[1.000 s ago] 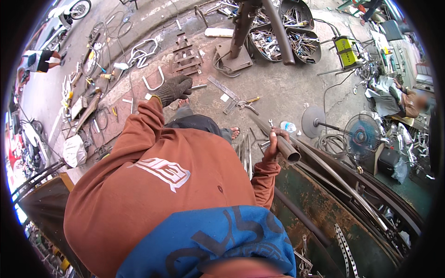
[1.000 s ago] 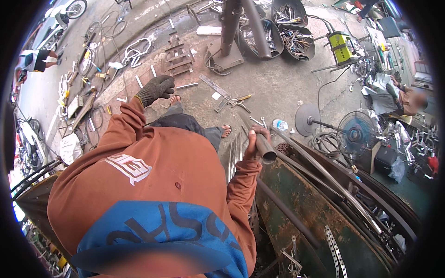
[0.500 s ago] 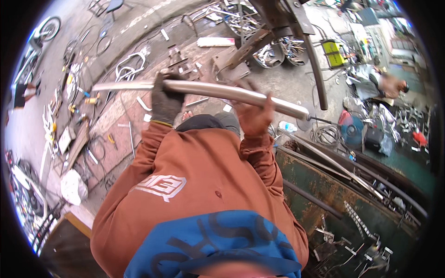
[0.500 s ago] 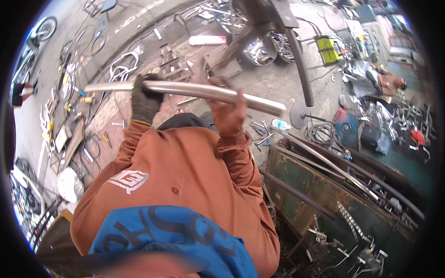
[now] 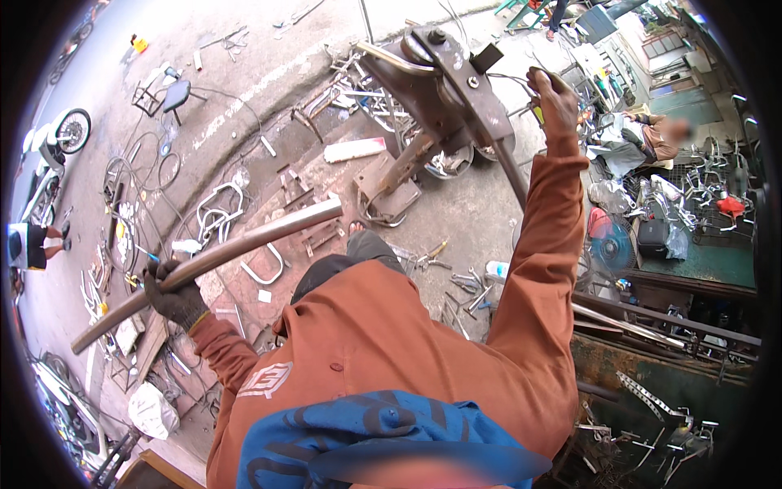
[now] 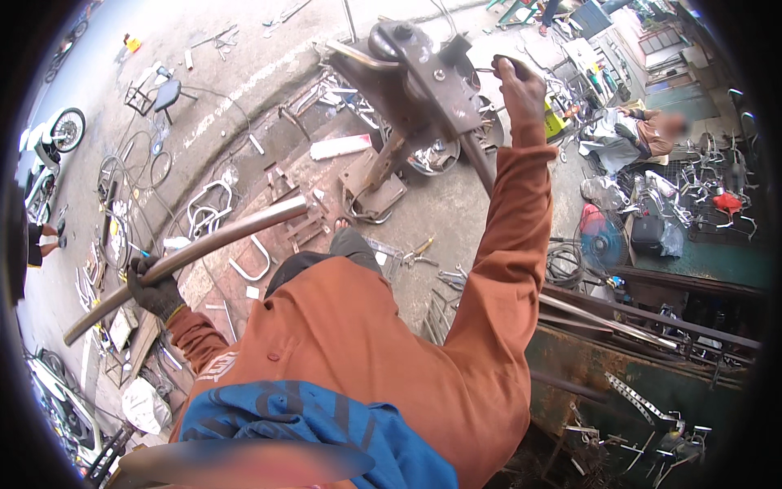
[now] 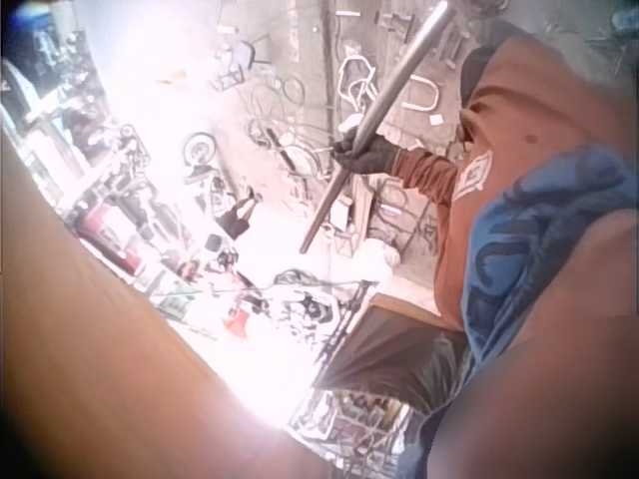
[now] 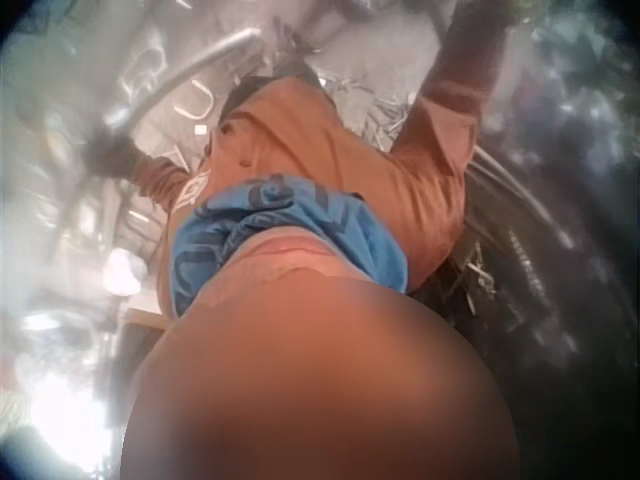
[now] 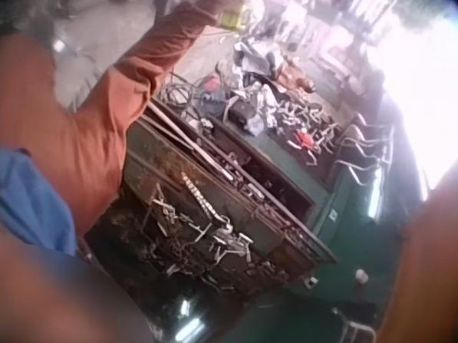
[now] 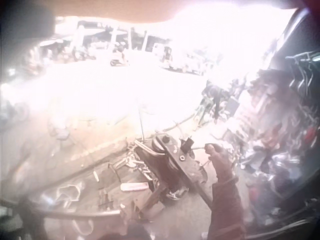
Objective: The person uses a manual pipe bender to bend metal rods into U-shaped pieces. They repeatedly insert rods, apply force to the lever, and remove the bent pieces, stacking them on the floor.
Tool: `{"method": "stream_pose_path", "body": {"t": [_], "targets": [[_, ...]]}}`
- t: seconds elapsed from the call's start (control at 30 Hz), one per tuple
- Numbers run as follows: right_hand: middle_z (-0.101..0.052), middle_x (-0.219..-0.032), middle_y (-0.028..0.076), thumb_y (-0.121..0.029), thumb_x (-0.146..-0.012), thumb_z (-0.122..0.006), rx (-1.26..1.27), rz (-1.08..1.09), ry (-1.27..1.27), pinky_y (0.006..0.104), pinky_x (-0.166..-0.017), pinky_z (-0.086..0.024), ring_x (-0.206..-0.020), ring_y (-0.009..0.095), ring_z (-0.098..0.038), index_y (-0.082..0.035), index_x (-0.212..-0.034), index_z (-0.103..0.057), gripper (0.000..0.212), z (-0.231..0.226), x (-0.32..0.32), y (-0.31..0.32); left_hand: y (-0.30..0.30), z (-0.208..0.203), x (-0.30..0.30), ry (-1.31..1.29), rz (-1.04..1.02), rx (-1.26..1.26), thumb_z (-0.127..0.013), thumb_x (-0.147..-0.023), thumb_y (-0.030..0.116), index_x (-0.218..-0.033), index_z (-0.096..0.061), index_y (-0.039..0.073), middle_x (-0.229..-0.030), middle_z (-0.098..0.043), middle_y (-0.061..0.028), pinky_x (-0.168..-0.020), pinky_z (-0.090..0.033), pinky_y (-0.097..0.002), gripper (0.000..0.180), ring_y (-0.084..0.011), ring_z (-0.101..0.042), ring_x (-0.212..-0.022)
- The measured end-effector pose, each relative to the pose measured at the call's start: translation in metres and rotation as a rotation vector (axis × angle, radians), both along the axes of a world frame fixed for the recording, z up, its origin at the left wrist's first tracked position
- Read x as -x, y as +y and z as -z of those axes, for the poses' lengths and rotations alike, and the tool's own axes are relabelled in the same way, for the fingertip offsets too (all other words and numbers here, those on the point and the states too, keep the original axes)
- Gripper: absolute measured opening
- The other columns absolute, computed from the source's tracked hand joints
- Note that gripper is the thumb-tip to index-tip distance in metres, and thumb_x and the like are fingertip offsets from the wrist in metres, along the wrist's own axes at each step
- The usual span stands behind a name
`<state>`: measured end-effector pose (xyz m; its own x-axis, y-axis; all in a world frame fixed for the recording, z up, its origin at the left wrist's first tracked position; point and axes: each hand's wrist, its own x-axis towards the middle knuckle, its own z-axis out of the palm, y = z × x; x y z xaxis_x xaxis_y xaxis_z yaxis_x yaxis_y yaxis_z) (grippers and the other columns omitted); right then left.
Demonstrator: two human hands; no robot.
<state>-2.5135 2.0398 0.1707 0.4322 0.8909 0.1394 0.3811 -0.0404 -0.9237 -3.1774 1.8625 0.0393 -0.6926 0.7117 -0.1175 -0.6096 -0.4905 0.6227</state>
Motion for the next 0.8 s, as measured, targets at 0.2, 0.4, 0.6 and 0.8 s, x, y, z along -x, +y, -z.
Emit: {"method": "stream_pose_path", "body": {"t": [0.2, 0.4, 0.6, 0.8], "targets": [[-0.069, -0.1, 0.009, -0.031, -0.087, -0.069, 0.277, -0.124, 0.343, 0.0316, -0.074, -0.052, -0.09, 0.019, -0.067, -0.005, -0.113, -0.064, 0.037, 0.069, -0.069, 0.162, 0.039, -0.024, -0.029, 0.012, -0.086, 0.082, -0.063, -0.087, 0.015, -0.099, -0.053, -0.001, -0.09, -0.059, -0.0075, -0.071, -0.049, -0.0277, 0.022, -0.0125, -0.053, -0.071], [-0.068, -0.094, 0.008, -0.026, -0.085, -0.073, 0.571, -0.598, 0.243, 0.0294, -0.066, -0.051, -0.074, 0.019, -0.063, -0.002, -0.113, -0.064, 0.038, 0.147, -0.075, 0.248, 0.057, -0.053, -0.055, 0.036, 0.016, -0.033, -0.061, -0.086, 0.016, -0.099, -0.054, -0.002, -0.085, -0.059, -0.007, -0.077, -0.048, -0.0317, 0.024, -0.0158, -0.054, -0.071], [-0.064, -0.094, 0.0, -0.038, -0.089, -0.067, 0.02, -1.009, -0.233, 0.0259, -0.064, -0.047, -0.076, 0.012, -0.059, -0.009, -0.116, -0.066, 0.04, 0.177, -0.069, 0.257, 0.09, -0.075, -0.071, 0.126, -0.076, 0.022, -0.06, -0.083, 0.01, -0.106, -0.054, -0.006, -0.085, -0.057, -0.0098, -0.079, -0.048, -0.0337, 0.028, -0.0175, -0.055, -0.074], [-0.054, -0.081, -0.007, -0.041, -0.092, -0.061, 0.406, -0.778, 0.239, 0.0193, -0.058, -0.037, -0.068, 0.003, -0.046, -0.014, -0.124, -0.065, 0.042, 0.158, -0.066, 0.235, 0.144, -0.089, -0.068, 0.178, -0.125, 0.068, -0.061, -0.078, 0.011, -0.09, -0.052, -0.002, -0.076, -0.052, -0.0071, -0.072, -0.049, -0.0335, 0.02, -0.02, -0.054, -0.07]]}}
